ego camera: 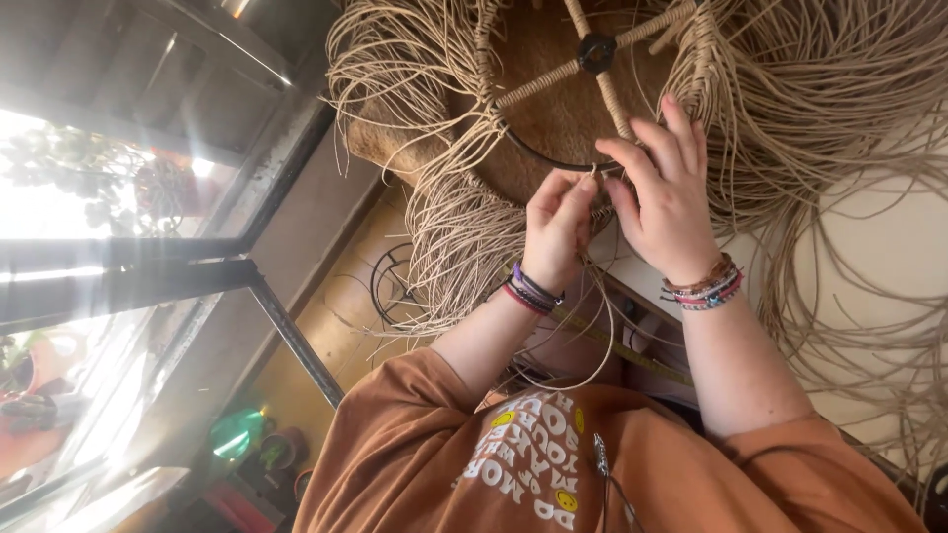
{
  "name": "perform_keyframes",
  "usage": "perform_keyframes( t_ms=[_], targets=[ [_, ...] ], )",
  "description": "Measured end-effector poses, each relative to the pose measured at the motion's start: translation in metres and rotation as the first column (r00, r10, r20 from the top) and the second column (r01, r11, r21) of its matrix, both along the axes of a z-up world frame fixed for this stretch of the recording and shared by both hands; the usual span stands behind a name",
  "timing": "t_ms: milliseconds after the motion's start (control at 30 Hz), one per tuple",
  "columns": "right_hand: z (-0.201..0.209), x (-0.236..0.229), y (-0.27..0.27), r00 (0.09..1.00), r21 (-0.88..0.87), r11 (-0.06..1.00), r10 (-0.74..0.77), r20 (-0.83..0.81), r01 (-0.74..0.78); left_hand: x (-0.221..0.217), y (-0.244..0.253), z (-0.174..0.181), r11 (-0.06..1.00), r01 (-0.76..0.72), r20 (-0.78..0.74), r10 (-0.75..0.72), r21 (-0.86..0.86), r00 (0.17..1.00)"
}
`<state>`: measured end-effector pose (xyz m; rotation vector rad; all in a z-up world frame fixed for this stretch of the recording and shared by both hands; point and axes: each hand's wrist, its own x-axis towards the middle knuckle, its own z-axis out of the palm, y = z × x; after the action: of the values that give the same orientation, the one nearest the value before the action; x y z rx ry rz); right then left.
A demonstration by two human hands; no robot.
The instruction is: Weaving and knotting fiber strands onto a circular frame to create a decorative furniture item.
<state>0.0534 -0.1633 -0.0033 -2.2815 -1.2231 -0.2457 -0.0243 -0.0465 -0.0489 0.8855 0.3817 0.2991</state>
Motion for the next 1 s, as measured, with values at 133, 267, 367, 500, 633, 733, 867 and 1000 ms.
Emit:
perform_keyframes(
  t_ms=[133, 267, 367, 500, 633, 733, 867, 1000],
  targets=[
    [-0.003, 0.001, -0.001, 1.0, -0.015, 1.0, 0.007, -0.001, -0.007, 0.003, -0.01, -0.008, 0.988, -0.106, 0.011, 0.105, 0.109, 0.994],
    [-0.003, 0.004, -0.002, 1.0, -0.006, 1.0, 0.019, 0.007, -0.019, 0.004, 0.02, -0.002, 0.966, -0.256, -0.008, 0.256, 0.028, 0.967],
    [-0.011, 0.006, -0.005, 1.0, -0.007, 1.0, 0.003, -0.007, -0.003, 0.004, 0.063, 0.01, 0.978, -0.188, -0.047, 0.193, 0.091, 0.98],
    [-0.013, 0.007, -0.002, 1.0, 0.018, 1.0, 0.011, 0.018, -0.012, 0.007, 0.102, 0.018, 0.948, -0.062, -0.117, 0.103, 0.313, 0.988],
    [-0.009, 0.007, -0.002, 1.0, 0.006, 1.0, 0.011, 0.022, -0.011, -0.019, 0.157, 0.0, 0.801, 0.226, -0.269, -0.085, 0.554, 0.959],
    [-0.011, 0.006, -0.004, 1.0, 0.002, 1.0, 0.012, 0.007, -0.012, -0.037, 0.185, -0.003, 0.474, 0.264, -0.284, -0.031, 0.84, 0.958],
    [-0.024, 0.004, -0.007, 1.0, -0.037, 0.999, -0.006, 0.023, 0.007, -0.05, 0.195, -0.017, 0.202, 0.203, -0.246, 0.22, 0.958, 0.944],
    [-0.021, -0.021, -0.026, 1.0, -0.034, 0.999, -0.022, 0.005, 0.022, -0.052, 0.174, -0.014, -0.156, 0.026, 0.034, 0.369, 0.987, 0.929]
  ],
)
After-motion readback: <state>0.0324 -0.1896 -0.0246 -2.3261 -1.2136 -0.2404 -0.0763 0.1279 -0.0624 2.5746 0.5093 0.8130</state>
